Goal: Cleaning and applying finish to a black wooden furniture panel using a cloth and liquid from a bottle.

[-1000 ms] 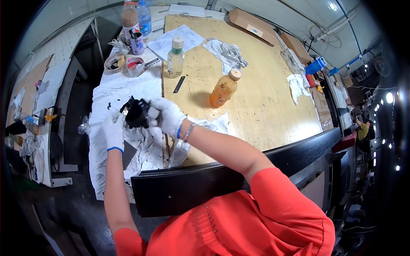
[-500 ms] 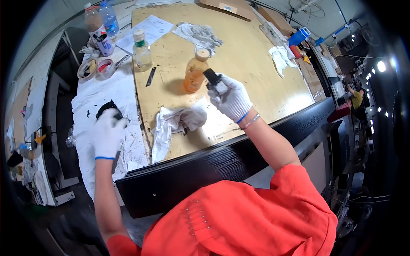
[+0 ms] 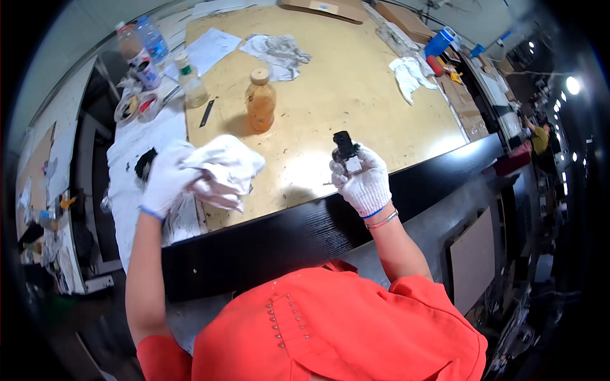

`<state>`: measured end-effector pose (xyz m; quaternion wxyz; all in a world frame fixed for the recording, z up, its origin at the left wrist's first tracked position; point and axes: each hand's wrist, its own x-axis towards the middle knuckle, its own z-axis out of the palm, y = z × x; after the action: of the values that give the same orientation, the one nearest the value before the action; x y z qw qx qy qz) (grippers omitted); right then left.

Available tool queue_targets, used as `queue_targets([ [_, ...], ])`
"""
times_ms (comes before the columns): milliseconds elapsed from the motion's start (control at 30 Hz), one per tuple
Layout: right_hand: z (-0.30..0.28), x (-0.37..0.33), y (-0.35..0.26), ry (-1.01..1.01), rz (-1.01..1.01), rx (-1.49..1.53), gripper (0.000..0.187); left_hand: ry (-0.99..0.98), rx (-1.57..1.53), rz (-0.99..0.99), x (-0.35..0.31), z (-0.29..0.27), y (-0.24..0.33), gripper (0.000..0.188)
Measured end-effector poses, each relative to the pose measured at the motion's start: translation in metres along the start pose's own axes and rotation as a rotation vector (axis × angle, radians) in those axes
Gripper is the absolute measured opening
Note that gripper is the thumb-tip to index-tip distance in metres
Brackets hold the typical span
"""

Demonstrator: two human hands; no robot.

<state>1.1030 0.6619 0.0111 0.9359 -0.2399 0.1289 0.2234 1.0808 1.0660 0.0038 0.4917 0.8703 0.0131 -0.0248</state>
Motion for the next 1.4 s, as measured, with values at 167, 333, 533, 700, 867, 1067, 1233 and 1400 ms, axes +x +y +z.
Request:
queue_targets([
  [167,0.016,0.008,0.02,-0.214,0.101,-0.111,0.043,0.479,-0.259,0.156,-0.144,-0.067,0.019,0.042],
  [333,0.089,0.004,0.093,-0.199,0.217,-0.478,0.029,0.819,0.408,0.029,-0.352,-0.113,-0.06,0.058],
  [533,0.136,0.004,0.21,-0.79,-0.062,-1.338,0.024,1.33,-0.402,-0.214,-0.526,-0.026,-0.118,0.038],
  [700,0.142,-0.007,0.285,-1.385,-0.793,-1.697,0.013,1.443,-0.592,-0.266,-0.549,0.078,-0.155,0.035],
  [867,0.135,-0.009,0.32,-1.703,-0.816,-1.689,0.017,1.561,-0.823,-0.199,-0.501,0.105,-0.104,0.05],
  [1067,0.146,0.0,0.319,-1.749,-0.835,-1.866,0.013,1.353,-0.711,-0.325,-0.496,0.112,-0.124,0.048],
  [1233,0.15,0.027,0.314,-1.65,-0.838,-1.878,0.006,1.201,-0.755,-0.293,-0.469,0.087,-0.134,0.038],
  [1400,0.136,0.006,0.334,-1.704,-0.917,-1.755,0.005,1.317,-0.736,-0.319,-0.479,0.091,-0.176,0.034],
])
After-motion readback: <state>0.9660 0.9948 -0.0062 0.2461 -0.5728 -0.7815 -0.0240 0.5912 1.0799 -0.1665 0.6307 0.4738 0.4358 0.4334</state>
